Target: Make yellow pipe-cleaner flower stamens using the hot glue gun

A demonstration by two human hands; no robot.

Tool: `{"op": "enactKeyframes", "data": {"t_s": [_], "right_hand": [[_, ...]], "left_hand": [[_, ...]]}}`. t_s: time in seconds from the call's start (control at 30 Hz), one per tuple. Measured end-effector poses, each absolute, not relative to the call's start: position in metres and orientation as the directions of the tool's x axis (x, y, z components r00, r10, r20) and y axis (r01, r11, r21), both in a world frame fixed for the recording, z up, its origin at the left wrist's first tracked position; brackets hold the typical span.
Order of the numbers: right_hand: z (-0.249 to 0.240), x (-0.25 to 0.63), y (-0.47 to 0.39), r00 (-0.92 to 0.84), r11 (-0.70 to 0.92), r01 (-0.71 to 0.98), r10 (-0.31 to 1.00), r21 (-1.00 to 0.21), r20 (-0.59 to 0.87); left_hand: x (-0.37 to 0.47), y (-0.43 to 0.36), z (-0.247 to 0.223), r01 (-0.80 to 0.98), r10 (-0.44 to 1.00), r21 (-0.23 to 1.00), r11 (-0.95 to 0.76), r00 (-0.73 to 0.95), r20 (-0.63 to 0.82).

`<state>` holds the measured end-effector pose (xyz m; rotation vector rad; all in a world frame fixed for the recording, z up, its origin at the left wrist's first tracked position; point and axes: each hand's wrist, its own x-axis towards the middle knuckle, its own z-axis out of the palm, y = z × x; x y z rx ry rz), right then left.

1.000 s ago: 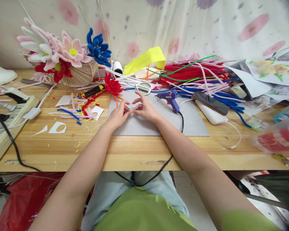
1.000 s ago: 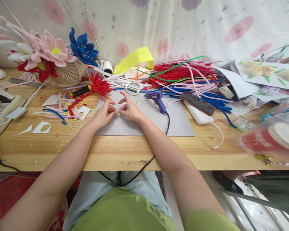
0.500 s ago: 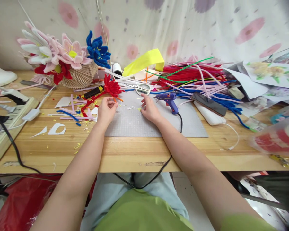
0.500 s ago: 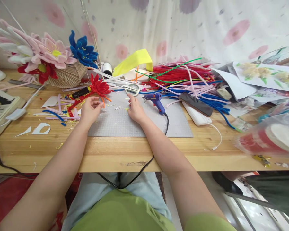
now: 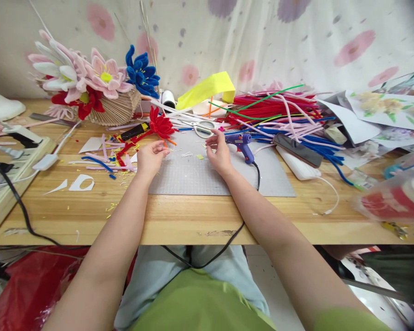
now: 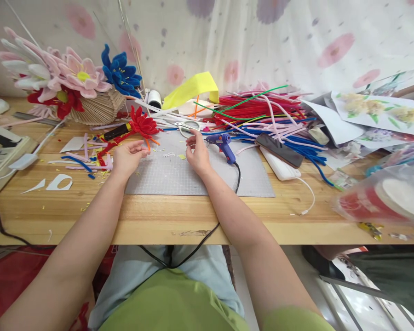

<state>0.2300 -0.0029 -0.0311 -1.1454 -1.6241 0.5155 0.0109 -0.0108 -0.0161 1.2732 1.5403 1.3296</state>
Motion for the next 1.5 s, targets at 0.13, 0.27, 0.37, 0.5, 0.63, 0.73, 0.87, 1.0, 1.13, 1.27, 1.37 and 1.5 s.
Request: {"op": "enactKeyframes", "data": {"t_s": [0.13, 0.27, 0.37, 0.5, 0.63, 0.73, 0.87, 1.0, 1.13, 1.27, 1.37, 1.5], "right_hand": [[-0.030, 0.226, -0.005, 0.024, 0.418, 0.456, 0.877, -0.786, 0.480], [-0.030, 0.222, -0.007, -0.016, 0.379, 0.505, 0.903, -0.775, 0.430], [-0.028, 0.219, -0.007, -0.073, 0.389, 0.502, 0.909, -0.772, 0.410], [-0.022, 0.213, 0.004, -0.219, 0.433, 0.476, 0.901, -0.765, 0.374], [-0.021, 0.204, 0.024, -0.311, 0.472, 0.505, 0.880, -0.723, 0.359], [-0.022, 0.198, 0.039, -0.368, 0.507, 0.534, 0.860, -0.677, 0.354], [-0.025, 0.194, 0.048, -0.451, 0.537, 0.589, 0.839, -0.604, 0.305], [-0.027, 0.192, 0.049, -0.448, 0.548, 0.600, 0.834, -0.583, 0.323], [-0.027, 0.193, 0.047, -0.407, 0.516, 0.557, 0.853, -0.651, 0.327], [-0.024, 0.197, 0.047, -0.394, 0.484, 0.530, 0.868, -0.696, 0.304], [-0.023, 0.199, 0.048, -0.416, 0.470, 0.535, 0.870, -0.702, 0.266], [-0.024, 0.199, 0.047, -0.450, 0.467, 0.556, 0.865, -0.687, 0.223]], "left_hand": [[0.008, -0.009, -0.018, 0.235, 0.963, 0.969, -0.081, -0.231, 0.137], [0.010, -0.012, -0.010, 0.266, 0.954, 0.960, -0.088, -0.253, 0.158], [0.012, -0.016, -0.001, 0.300, 0.943, 0.951, -0.075, -0.288, 0.165], [0.012, -0.016, -0.001, 0.305, 0.946, 0.951, -0.048, -0.291, 0.141], [0.010, -0.011, -0.009, 0.222, 0.966, 0.975, 0.000, -0.252, 0.057], [0.011, -0.011, -0.009, 0.149, 0.975, 0.988, 0.030, -0.221, 0.004], [0.012, -0.014, -0.006, 0.151, 0.980, 0.988, 0.034, -0.198, -0.003], [0.011, -0.013, -0.005, 0.157, 0.985, 0.987, 0.019, -0.171, 0.008], [0.010, -0.013, -0.007, 0.200, 0.983, 0.980, 0.023, -0.185, 0.014], [0.009, -0.013, -0.007, 0.204, 0.980, 0.979, 0.016, -0.196, 0.025], [0.008, -0.013, -0.007, 0.162, 0.982, 0.987, 0.015, -0.186, 0.016], [0.005, -0.010, -0.010, 0.143, 0.983, 0.990, -0.005, -0.180, 0.031]]}}
